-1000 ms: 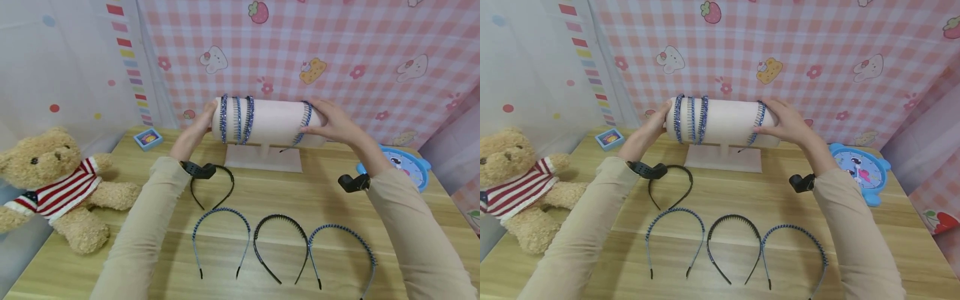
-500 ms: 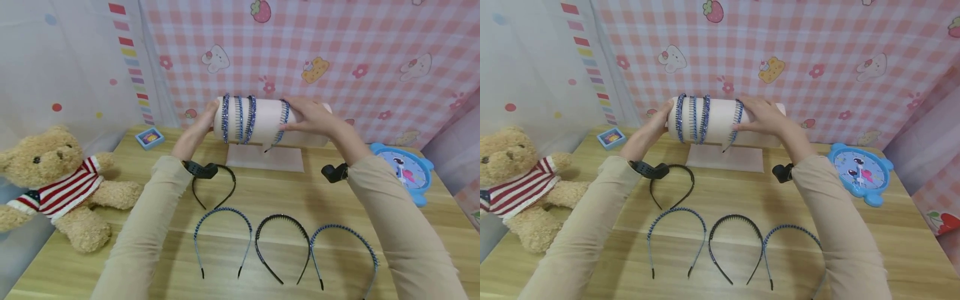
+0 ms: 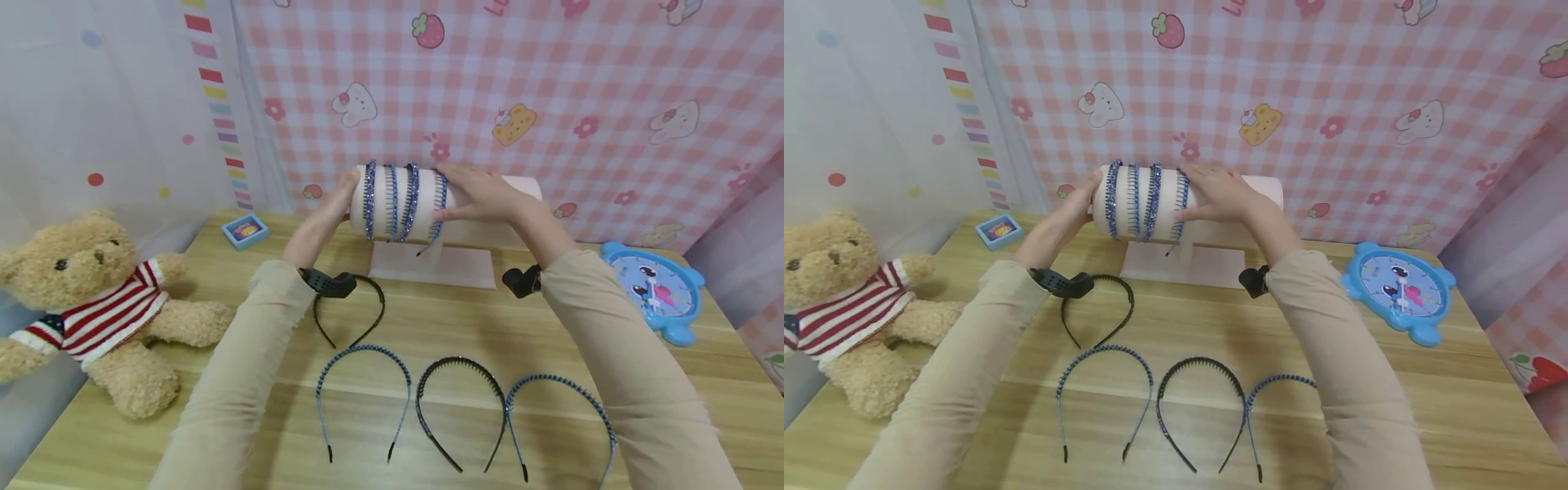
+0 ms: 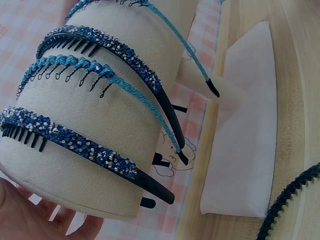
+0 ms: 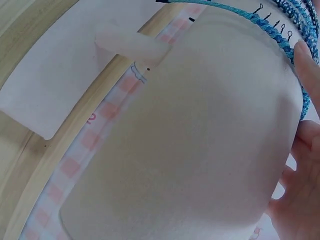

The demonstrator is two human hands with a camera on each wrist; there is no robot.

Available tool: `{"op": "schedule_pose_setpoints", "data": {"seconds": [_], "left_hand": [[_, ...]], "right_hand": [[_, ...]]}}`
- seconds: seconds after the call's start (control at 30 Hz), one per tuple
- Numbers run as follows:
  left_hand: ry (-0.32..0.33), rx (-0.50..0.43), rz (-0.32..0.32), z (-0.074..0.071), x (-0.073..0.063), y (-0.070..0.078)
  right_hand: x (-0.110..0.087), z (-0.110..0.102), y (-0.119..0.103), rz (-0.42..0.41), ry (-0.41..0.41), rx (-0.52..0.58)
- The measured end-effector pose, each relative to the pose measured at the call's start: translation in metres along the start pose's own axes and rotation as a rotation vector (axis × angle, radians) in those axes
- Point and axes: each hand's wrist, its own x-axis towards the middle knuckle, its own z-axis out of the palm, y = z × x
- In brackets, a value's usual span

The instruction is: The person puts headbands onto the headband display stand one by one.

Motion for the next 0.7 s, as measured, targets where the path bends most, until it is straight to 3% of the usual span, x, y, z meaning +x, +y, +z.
{"op": "schedule_pose_setpoints", "data": {"seconds": [0.4,0.53,0.7], "left_hand": [[-0.011,0.002,-0.008,0.001,0.0,-0.001],[-0.008,0.003,-0.019,0.0,0.0,0.0],[-0.014,0.01,-0.026,-0.001,0.001,0.001]], "right_hand": [[0.004,0.003,-0.006,0.025,-0.025,-0.013],[0.002,0.003,-0.005,0.009,0.036,0.083],[-0.011,0.003,-0.003,0.035,0.195,0.291]]}}
